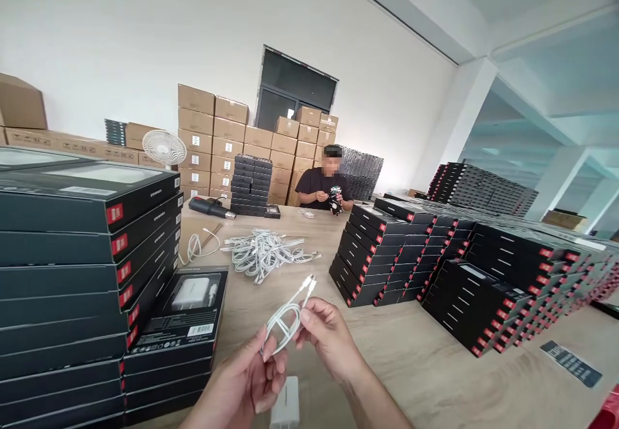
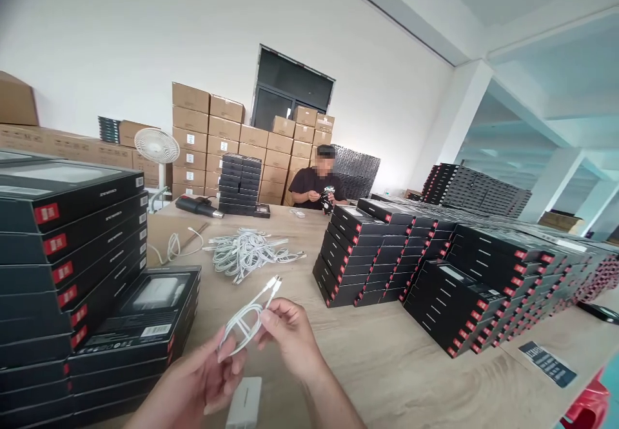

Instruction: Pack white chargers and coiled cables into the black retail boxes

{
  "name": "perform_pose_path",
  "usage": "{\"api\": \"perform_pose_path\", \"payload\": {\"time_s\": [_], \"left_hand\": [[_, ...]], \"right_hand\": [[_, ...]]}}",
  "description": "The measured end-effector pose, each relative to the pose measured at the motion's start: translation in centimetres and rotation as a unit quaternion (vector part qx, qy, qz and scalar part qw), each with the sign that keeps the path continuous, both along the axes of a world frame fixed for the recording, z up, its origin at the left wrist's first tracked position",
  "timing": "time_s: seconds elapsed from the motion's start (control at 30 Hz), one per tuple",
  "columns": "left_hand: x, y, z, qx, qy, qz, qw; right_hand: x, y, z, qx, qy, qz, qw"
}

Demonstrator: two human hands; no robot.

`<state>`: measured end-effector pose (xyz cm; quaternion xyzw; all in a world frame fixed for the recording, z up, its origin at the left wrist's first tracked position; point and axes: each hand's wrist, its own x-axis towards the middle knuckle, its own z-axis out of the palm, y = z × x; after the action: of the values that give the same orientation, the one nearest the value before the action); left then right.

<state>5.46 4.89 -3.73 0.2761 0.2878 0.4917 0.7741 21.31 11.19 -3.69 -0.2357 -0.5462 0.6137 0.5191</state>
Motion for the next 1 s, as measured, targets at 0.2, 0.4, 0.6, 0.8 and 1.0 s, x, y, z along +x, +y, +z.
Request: {"api": "perform_pose_path", "payload": {"time_s": [0.2, 0.4, 0.6, 0.8, 1.0], "left_hand": [[0.0, -0.1, 0.3, 0.006, -0.009, -0.015, 1.0], [-0.1, 0.0, 0.5, 0.004, -0.017, 0.0, 1.0], [-0.2, -0.1, 0.4, -0.004, -0.006, 0.005, 1.0], [-0.3, -0.1, 0.4, -0.014, -0.012, 0.009, 1.0], [-0.4, 0.4, -0.5, -0.026, -0.016, 0.003, 1.0]], "right_hand": [[0.5, 0.1, 0.4, 0.032, -0.007, -0.034, 0.999], [0.4, 0.0, 0.6, 0.026, -0.04, -0.054, 0.997], [0.4, 0.0, 0.5, 0.031, -0.043, -0.054, 0.997], [0.4, 0.1, 0.4, 0.015, -0.046, -0.05, 0.998], [0.2, 0.1, 0.3, 0.019, -0.04, -0.048, 0.998]]}}
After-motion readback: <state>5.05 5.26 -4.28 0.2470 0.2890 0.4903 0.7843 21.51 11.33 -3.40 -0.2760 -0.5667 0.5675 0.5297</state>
